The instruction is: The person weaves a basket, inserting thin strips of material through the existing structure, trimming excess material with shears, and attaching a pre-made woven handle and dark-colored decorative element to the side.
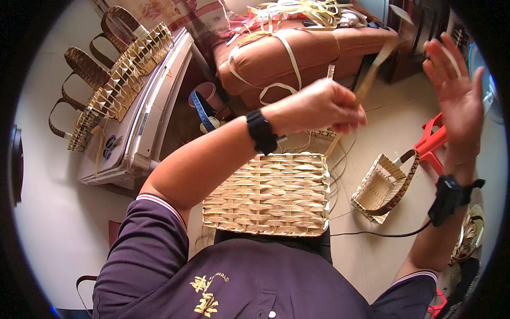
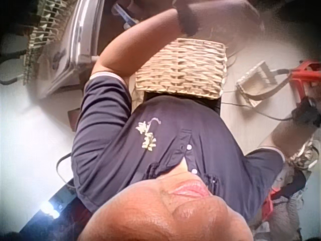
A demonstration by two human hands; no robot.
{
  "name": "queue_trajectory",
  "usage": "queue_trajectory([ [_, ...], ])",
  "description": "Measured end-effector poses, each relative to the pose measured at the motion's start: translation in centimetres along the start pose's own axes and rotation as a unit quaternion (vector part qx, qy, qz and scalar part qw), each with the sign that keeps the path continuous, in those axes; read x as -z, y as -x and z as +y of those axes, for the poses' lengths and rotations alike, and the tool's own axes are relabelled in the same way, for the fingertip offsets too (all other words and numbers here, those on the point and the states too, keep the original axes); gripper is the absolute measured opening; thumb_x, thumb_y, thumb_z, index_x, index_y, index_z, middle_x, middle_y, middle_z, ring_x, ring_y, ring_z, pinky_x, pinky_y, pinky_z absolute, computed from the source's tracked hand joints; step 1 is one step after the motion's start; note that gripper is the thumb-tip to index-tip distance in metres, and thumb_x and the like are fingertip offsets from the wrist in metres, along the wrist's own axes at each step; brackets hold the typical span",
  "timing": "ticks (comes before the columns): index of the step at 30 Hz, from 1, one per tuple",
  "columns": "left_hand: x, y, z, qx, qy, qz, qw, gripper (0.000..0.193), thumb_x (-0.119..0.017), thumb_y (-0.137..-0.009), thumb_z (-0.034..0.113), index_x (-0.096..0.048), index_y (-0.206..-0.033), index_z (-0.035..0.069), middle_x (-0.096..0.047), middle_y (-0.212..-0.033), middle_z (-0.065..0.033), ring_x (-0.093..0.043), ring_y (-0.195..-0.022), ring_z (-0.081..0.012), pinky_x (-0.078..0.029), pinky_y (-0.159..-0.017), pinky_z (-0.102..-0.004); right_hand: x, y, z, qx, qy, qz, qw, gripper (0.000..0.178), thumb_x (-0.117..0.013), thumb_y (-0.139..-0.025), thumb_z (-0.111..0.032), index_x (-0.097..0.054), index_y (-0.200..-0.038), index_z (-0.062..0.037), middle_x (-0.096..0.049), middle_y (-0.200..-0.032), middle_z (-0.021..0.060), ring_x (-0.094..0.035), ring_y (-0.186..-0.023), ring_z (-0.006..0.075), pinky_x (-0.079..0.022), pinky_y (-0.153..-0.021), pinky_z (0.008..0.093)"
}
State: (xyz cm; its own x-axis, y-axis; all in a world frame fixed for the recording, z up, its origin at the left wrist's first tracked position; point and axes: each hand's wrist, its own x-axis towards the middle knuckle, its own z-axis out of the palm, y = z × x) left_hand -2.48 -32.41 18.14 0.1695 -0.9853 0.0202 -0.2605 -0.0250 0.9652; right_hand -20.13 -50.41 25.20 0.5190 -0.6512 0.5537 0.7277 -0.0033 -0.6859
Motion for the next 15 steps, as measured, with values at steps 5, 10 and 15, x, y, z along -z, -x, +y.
queue_trajectory([
  [5, 2.7, 1.5, 3.7, -0.121, 0.009, 0.052, 0.991, 0.025, -0.072, -0.104, 0.022, -0.078, -0.109, -0.002, -0.077, -0.093, -0.004, -0.071, -0.079, -0.0083, -0.061, -0.074, -0.0242, 5.2, 5.2, 9.5, -0.191, 0.176, -0.273, 0.926, 0.04, -0.06, -0.109, -0.033, -0.064, -0.135, -0.0027, -0.071, -0.122, 0.0072, -0.064, -0.119, 0.0169, -0.048, -0.103, 0.0315],
  [10, 7.7, 6.0, 3.9, -0.155, 0.067, 0.095, 0.981, 0.024, -0.07, -0.105, 0.02, -0.076, -0.113, -0.001, -0.077, -0.102, -0.0064, -0.073, -0.086, -0.0105, -0.062, -0.082, -0.0249, 5.1, 11.4, 15.8, -0.268, 0.086, -0.302, 0.911, 0.025, -0.065, -0.108, -0.025, -0.071, -0.114, -0.002, -0.071, -0.104, 0.0048, -0.063, -0.106, 0.0143, -0.048, -0.099, 0.0305],
  [15, 12.1, 10.3, 0.1, -0.078, 0.169, 0.112, 0.976, 0.026, -0.065, -0.108, 0.021, -0.072, -0.12, -0.001, -0.077, -0.107, -0.0095, -0.076, -0.097, -0.0169, -0.063, -0.088, -0.0304, 5.7, 13.7, 16.5, -0.285, -0.072, -0.164, 0.942, 0.029, -0.064, -0.108, -0.028, -0.061, -0.089, -0.0071, -0.06, -0.087, 0.0034, -0.058, -0.091, 0.0184, -0.048, -0.086, 0.0313],
])
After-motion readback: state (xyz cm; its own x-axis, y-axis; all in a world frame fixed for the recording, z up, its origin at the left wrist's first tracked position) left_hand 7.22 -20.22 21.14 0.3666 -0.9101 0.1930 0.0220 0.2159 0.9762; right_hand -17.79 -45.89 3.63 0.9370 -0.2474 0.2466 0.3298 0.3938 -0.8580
